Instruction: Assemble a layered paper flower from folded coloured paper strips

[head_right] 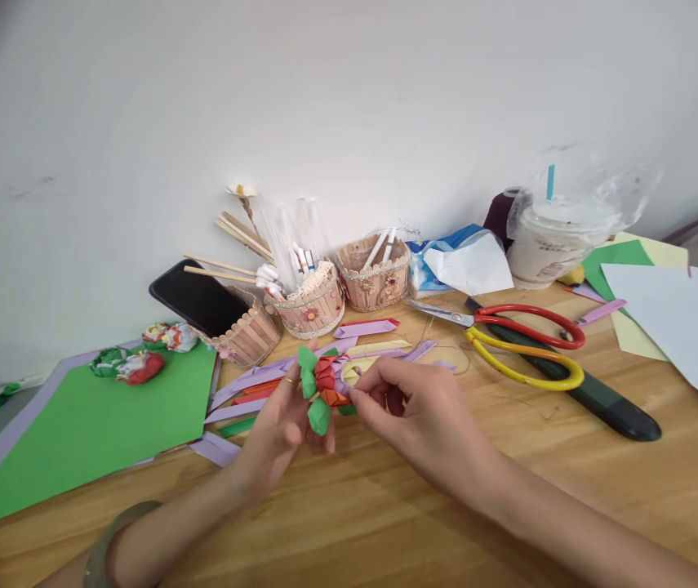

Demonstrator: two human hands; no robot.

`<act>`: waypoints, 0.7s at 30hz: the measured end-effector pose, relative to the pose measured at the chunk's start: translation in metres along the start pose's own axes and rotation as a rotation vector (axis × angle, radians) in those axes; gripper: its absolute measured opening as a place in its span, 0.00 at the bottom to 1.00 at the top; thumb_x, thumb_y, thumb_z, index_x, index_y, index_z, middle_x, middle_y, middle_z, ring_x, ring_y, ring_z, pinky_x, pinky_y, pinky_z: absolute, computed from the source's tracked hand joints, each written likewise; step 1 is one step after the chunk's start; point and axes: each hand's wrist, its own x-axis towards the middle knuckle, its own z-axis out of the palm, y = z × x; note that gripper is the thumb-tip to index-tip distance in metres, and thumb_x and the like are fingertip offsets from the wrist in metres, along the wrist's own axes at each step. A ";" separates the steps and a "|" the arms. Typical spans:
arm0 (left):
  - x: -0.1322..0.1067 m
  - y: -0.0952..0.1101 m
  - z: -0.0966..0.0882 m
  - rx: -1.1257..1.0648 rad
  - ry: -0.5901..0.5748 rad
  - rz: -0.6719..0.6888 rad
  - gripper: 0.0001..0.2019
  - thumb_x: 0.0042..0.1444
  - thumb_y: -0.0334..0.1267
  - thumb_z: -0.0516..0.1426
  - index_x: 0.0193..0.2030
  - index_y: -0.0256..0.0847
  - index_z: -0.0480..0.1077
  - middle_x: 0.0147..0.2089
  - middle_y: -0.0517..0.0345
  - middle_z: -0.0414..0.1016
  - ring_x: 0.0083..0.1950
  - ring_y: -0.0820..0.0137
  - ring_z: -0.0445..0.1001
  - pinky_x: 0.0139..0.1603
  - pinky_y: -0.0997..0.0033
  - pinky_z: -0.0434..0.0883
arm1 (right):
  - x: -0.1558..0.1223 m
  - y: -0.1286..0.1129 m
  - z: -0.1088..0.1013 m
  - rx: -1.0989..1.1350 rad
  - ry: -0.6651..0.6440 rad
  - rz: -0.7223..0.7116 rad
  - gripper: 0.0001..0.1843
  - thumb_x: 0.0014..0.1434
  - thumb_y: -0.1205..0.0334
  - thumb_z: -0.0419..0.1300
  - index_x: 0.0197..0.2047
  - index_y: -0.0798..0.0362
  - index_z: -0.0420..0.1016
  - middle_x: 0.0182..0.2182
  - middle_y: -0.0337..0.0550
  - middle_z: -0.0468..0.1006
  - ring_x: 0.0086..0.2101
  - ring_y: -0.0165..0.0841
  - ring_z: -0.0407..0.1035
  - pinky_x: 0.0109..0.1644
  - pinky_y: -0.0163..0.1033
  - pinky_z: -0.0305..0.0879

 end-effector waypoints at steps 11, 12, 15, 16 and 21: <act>-0.005 -0.001 0.003 0.243 0.063 0.039 0.44 0.45 0.34 0.64 0.65 0.44 0.43 0.58 0.48 0.63 0.57 0.61 0.64 0.57 0.61 0.63 | 0.003 -0.004 0.004 0.318 -0.082 0.196 0.11 0.53 0.57 0.58 0.23 0.54 0.72 0.20 0.37 0.72 0.23 0.26 0.63 0.25 0.31 0.58; -0.006 -0.001 0.003 0.283 0.070 0.063 0.43 0.46 0.33 0.63 0.65 0.44 0.43 0.61 0.49 0.60 0.60 0.62 0.62 0.59 0.62 0.62 | 0.004 -0.004 0.004 0.357 -0.079 0.222 0.12 0.52 0.55 0.59 0.23 0.54 0.72 0.20 0.36 0.71 0.22 0.26 0.62 0.24 0.31 0.57; -0.009 -0.002 0.005 0.388 0.097 0.163 0.45 0.47 0.30 0.61 0.66 0.48 0.38 0.66 0.53 0.51 0.65 0.65 0.54 0.63 0.66 0.56 | 0.006 -0.006 0.004 0.420 -0.090 0.286 0.14 0.49 0.52 0.60 0.21 0.54 0.72 0.15 0.33 0.64 0.17 0.24 0.55 0.20 0.31 0.53; -0.009 -0.002 0.005 0.397 0.108 0.187 0.46 0.47 0.29 0.61 0.66 0.49 0.37 0.66 0.54 0.51 0.65 0.66 0.54 0.63 0.67 0.56 | 0.007 -0.007 0.004 0.431 -0.108 0.303 0.15 0.49 0.51 0.61 0.21 0.54 0.72 0.14 0.32 0.62 0.16 0.23 0.53 0.19 0.31 0.51; -0.007 -0.001 0.005 0.308 0.157 0.189 0.43 0.50 0.32 0.59 0.66 0.53 0.38 0.52 0.59 0.68 0.48 0.72 0.71 0.50 0.71 0.69 | 0.006 -0.007 0.003 0.408 -0.119 0.260 0.12 0.51 0.54 0.59 0.24 0.54 0.73 0.20 0.37 0.70 0.22 0.26 0.61 0.25 0.31 0.58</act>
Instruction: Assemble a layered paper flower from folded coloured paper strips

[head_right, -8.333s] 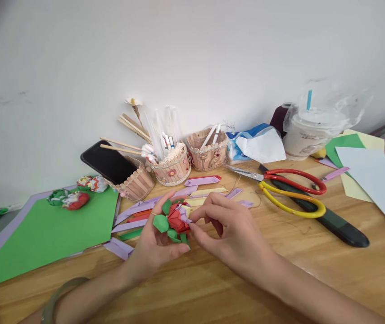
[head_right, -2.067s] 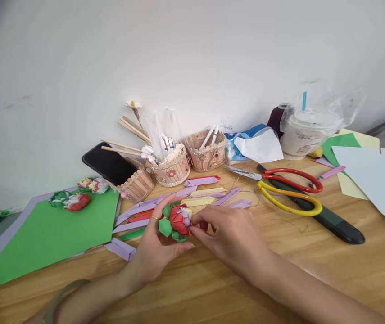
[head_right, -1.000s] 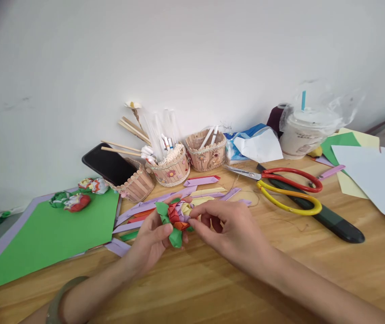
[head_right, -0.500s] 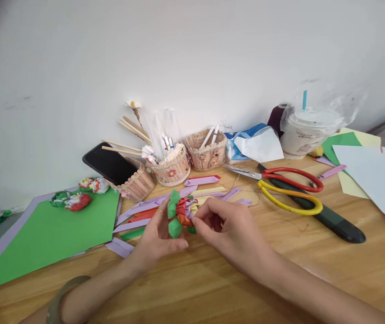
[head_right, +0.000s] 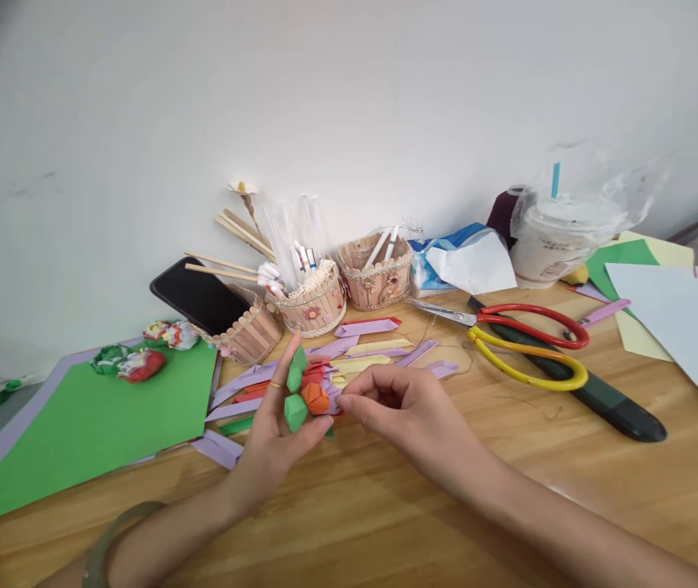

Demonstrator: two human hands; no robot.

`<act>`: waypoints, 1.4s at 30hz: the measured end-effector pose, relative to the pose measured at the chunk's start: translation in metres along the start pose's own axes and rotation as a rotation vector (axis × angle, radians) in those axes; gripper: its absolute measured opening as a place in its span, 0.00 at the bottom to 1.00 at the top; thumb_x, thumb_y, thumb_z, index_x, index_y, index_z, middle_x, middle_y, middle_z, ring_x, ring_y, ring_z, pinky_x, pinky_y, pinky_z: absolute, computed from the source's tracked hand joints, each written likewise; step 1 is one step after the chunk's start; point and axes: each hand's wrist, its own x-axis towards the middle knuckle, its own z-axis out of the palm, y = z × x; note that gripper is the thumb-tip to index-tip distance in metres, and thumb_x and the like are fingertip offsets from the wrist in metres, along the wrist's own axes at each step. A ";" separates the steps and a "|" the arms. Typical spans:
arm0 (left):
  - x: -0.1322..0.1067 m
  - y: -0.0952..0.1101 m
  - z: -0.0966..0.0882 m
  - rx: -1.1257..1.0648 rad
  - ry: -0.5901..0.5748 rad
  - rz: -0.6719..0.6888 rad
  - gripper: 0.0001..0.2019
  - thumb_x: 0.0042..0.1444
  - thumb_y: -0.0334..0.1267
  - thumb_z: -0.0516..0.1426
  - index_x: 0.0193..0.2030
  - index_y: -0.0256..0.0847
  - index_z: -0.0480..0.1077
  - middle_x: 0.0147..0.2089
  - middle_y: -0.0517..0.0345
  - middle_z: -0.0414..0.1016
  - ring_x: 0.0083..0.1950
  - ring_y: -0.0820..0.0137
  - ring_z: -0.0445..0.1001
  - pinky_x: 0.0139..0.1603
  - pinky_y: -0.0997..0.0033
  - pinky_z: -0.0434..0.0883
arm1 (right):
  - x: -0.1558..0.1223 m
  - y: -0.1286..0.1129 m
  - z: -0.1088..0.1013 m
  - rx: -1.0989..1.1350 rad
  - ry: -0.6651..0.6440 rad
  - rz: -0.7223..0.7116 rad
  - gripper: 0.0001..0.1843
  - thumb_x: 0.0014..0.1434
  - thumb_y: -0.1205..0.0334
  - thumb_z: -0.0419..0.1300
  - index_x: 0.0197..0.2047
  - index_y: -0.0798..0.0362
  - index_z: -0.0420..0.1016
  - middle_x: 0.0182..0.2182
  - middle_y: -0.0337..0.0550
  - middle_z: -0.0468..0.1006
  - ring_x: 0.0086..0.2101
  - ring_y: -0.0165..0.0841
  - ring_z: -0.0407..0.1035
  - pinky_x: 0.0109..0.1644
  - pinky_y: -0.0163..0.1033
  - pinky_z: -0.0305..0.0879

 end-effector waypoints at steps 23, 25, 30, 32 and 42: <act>0.000 0.001 -0.003 0.012 0.007 -0.036 0.28 0.57 0.44 0.53 0.64 0.53 0.49 0.66 0.60 0.54 0.66 0.66 0.52 0.63 0.65 0.57 | -0.004 0.001 -0.002 -0.108 0.059 -0.083 0.11 0.54 0.57 0.56 0.29 0.53 0.76 0.25 0.39 0.76 0.25 0.28 0.67 0.27 0.31 0.61; 0.002 0.002 -0.003 0.002 -0.001 -0.037 0.30 0.57 0.44 0.54 0.64 0.52 0.48 0.65 0.59 0.56 0.64 0.65 0.55 0.62 0.64 0.59 | -0.003 0.001 -0.002 -0.099 0.050 -0.058 0.12 0.54 0.56 0.56 0.29 0.53 0.77 0.21 0.37 0.73 0.21 0.26 0.63 0.21 0.31 0.57; 0.000 0.001 -0.003 0.097 -0.036 0.040 0.29 0.57 0.42 0.54 0.64 0.54 0.49 0.65 0.58 0.56 0.59 0.66 0.63 0.60 0.66 0.62 | -0.001 -0.001 -0.003 -0.074 0.047 0.027 0.11 0.51 0.56 0.56 0.30 0.53 0.76 0.18 0.35 0.69 0.16 0.24 0.54 0.16 0.31 0.48; -0.001 -0.001 -0.004 0.170 -0.036 0.088 0.28 0.57 0.41 0.54 0.64 0.55 0.50 0.66 0.58 0.54 0.59 0.66 0.63 0.60 0.65 0.61 | -0.001 -0.002 -0.004 -0.069 0.033 0.043 0.10 0.50 0.57 0.57 0.29 0.54 0.76 0.19 0.35 0.69 0.16 0.24 0.55 0.16 0.31 0.49; -0.003 -0.008 -0.004 0.327 0.066 0.200 0.29 0.56 0.39 0.55 0.63 0.54 0.52 0.60 0.56 0.62 0.59 0.65 0.61 0.61 0.61 0.58 | -0.005 -0.001 -0.003 -0.276 0.073 -0.091 0.10 0.53 0.59 0.55 0.28 0.55 0.75 0.21 0.40 0.73 0.22 0.28 0.61 0.22 0.32 0.56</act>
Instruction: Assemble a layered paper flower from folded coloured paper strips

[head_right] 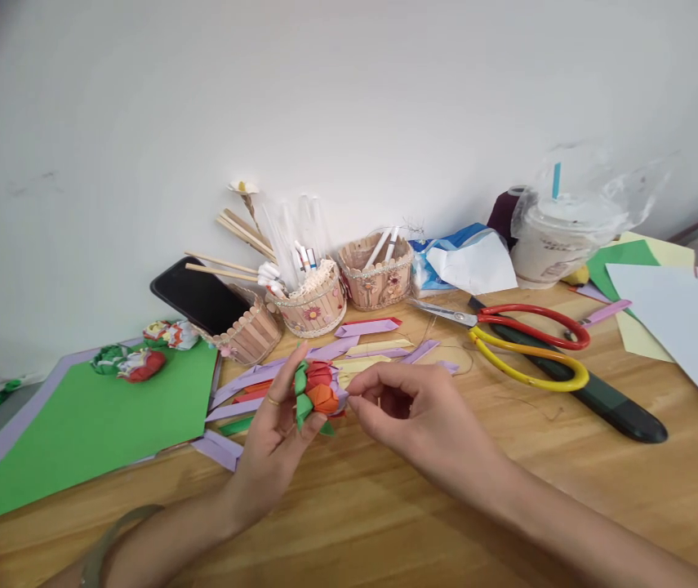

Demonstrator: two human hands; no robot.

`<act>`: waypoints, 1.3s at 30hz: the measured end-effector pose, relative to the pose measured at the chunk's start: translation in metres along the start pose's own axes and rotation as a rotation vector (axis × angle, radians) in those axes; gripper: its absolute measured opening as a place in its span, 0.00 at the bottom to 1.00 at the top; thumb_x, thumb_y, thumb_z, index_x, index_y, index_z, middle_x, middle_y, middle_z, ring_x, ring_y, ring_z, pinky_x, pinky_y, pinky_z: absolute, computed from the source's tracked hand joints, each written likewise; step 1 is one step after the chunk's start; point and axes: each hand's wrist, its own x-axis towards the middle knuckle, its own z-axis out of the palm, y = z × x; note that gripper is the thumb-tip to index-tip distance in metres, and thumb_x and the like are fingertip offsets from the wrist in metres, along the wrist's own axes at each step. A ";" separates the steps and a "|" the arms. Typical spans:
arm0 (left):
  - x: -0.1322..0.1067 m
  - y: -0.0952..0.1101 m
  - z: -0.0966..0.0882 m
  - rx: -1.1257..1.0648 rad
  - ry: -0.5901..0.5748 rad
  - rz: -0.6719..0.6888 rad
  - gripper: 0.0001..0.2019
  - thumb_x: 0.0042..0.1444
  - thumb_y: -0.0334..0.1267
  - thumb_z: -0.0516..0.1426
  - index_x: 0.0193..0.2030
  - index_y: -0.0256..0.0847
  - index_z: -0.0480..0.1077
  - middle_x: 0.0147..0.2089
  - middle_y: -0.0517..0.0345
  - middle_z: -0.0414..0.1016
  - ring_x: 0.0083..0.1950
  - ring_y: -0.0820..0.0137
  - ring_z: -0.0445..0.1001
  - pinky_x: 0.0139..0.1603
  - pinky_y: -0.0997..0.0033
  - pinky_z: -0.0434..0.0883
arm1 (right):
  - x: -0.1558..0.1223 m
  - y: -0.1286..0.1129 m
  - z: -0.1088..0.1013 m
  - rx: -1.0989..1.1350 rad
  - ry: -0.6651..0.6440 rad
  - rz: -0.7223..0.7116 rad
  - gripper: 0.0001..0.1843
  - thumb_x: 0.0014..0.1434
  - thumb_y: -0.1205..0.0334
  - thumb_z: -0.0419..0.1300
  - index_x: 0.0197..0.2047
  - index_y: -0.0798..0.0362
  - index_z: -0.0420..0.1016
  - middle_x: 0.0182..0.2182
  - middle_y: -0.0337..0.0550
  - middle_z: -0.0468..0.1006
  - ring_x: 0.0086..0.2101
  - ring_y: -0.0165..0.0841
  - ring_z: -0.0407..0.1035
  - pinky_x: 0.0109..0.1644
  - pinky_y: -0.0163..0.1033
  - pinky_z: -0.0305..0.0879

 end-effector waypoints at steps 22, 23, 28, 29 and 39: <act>-0.003 -0.002 -0.004 0.094 -0.101 0.031 0.27 0.57 0.38 0.53 0.62 0.60 0.51 0.61 0.57 0.55 0.54 0.65 0.63 0.58 0.58 0.60 | 0.003 0.001 -0.002 0.102 -0.127 0.072 0.11 0.52 0.60 0.54 0.24 0.54 0.72 0.17 0.35 0.65 0.19 0.25 0.55 0.20 0.31 0.51; -0.003 -0.002 -0.004 0.107 -0.101 0.034 0.28 0.57 0.38 0.53 0.62 0.60 0.51 0.61 0.57 0.55 0.54 0.65 0.63 0.58 0.58 0.60 | 0.003 0.001 -0.001 0.067 -0.109 0.053 0.10 0.52 0.61 0.53 0.23 0.54 0.72 0.18 0.35 0.65 0.19 0.25 0.56 0.20 0.31 0.52; -0.002 -0.002 -0.004 0.149 -0.098 0.051 0.28 0.57 0.37 0.53 0.63 0.58 0.50 0.60 0.55 0.55 0.54 0.66 0.63 0.56 0.60 0.62 | 0.000 -0.001 0.002 -0.136 -0.002 -0.070 0.11 0.52 0.64 0.52 0.24 0.54 0.74 0.18 0.38 0.71 0.20 0.26 0.60 0.22 0.31 0.55; -0.002 -0.001 -0.004 0.157 -0.098 0.052 0.28 0.58 0.37 0.53 0.63 0.59 0.49 0.60 0.55 0.55 0.54 0.66 0.63 0.56 0.61 0.62 | 0.000 0.000 0.002 -0.167 0.025 -0.101 0.11 0.52 0.65 0.52 0.24 0.54 0.74 0.17 0.38 0.71 0.19 0.26 0.60 0.21 0.31 0.55; -0.002 0.000 -0.004 0.185 -0.088 0.059 0.29 0.57 0.36 0.54 0.63 0.58 0.49 0.56 0.55 0.57 0.50 0.69 0.65 0.53 0.63 0.65 | 0.002 0.000 0.000 0.044 -0.004 0.016 0.10 0.51 0.59 0.56 0.25 0.54 0.74 0.18 0.38 0.70 0.19 0.25 0.58 0.19 0.31 0.53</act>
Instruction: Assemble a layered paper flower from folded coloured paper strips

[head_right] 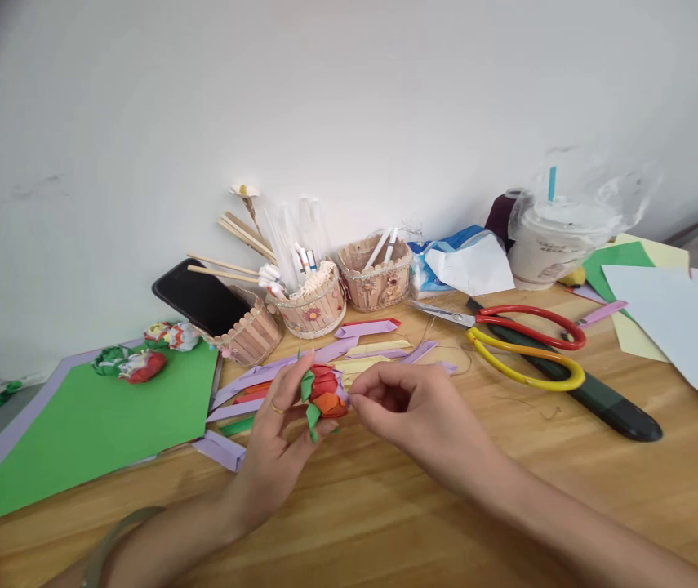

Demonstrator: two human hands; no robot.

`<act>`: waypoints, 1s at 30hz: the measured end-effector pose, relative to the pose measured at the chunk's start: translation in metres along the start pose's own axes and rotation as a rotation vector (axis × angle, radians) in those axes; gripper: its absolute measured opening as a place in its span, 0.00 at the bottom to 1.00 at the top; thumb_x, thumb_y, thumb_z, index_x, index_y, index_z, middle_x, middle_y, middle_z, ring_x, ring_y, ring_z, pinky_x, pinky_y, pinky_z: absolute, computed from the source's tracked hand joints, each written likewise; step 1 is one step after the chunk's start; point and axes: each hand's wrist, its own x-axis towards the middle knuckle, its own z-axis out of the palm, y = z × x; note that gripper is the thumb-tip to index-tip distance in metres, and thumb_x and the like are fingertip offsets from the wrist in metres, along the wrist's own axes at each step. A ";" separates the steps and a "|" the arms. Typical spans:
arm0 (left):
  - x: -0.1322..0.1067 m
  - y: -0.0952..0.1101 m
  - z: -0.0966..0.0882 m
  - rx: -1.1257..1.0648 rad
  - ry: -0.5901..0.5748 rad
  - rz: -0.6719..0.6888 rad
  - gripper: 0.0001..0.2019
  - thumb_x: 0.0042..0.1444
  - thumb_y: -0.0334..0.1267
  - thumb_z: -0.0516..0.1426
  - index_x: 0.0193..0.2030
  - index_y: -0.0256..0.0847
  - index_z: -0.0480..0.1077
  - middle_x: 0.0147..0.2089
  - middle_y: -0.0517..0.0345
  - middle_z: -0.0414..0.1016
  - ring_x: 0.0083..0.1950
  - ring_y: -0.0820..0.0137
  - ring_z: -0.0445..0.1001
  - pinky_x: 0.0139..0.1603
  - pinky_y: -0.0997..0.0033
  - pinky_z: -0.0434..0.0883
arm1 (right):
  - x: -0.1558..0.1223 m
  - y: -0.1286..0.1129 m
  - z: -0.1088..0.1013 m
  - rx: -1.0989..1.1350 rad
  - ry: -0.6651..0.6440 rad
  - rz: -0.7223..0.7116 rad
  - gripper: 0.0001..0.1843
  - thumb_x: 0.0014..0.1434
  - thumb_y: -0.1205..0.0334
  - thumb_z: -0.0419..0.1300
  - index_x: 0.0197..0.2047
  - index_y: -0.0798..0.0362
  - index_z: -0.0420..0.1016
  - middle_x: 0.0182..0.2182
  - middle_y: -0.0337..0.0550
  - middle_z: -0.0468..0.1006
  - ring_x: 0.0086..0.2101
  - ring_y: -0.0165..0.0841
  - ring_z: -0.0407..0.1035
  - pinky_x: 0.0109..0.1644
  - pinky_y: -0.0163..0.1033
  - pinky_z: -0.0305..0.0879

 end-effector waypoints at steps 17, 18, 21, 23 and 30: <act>0.000 0.000 0.001 -0.020 -0.012 -0.006 0.30 0.55 0.37 0.57 0.62 0.60 0.52 0.55 0.56 0.58 0.51 0.66 0.63 0.54 0.62 0.65 | -0.001 0.003 0.000 0.067 -0.093 0.049 0.11 0.52 0.61 0.55 0.26 0.55 0.77 0.20 0.37 0.70 0.21 0.26 0.56 0.24 0.32 0.51; 0.000 0.000 0.001 -0.020 -0.013 -0.002 0.30 0.54 0.37 0.57 0.62 0.60 0.52 0.55 0.56 0.57 0.52 0.66 0.63 0.53 0.63 0.65 | -0.001 0.003 0.000 0.079 -0.101 0.058 0.11 0.52 0.60 0.55 0.26 0.55 0.77 0.19 0.37 0.69 0.21 0.25 0.55 0.23 0.32 0.50; 0.000 -0.001 0.000 -0.018 -0.013 0.006 0.30 0.54 0.37 0.57 0.62 0.59 0.52 0.55 0.56 0.58 0.52 0.66 0.63 0.53 0.62 0.65 | 0.001 0.003 -0.003 0.133 -0.129 0.096 0.12 0.51 0.59 0.56 0.26 0.56 0.77 0.18 0.36 0.66 0.20 0.24 0.52 0.22 0.32 0.48; -0.001 -0.002 0.000 -0.012 -0.013 0.012 0.31 0.54 0.37 0.57 0.62 0.59 0.51 0.56 0.56 0.57 0.53 0.65 0.63 0.54 0.61 0.64 | 0.002 0.003 -0.005 0.161 -0.145 0.115 0.12 0.50 0.58 0.58 0.25 0.56 0.78 0.16 0.35 0.65 0.19 0.24 0.50 0.21 0.32 0.46; -0.005 -0.003 0.000 -0.004 -0.022 0.025 0.32 0.53 0.35 0.58 0.62 0.63 0.50 0.60 0.59 0.54 0.58 0.65 0.59 0.57 0.63 0.63 | 0.005 0.005 -0.006 0.269 -0.180 0.218 0.08 0.44 0.59 0.64 0.23 0.55 0.78 0.18 0.37 0.71 0.18 0.23 0.53 0.21 0.32 0.47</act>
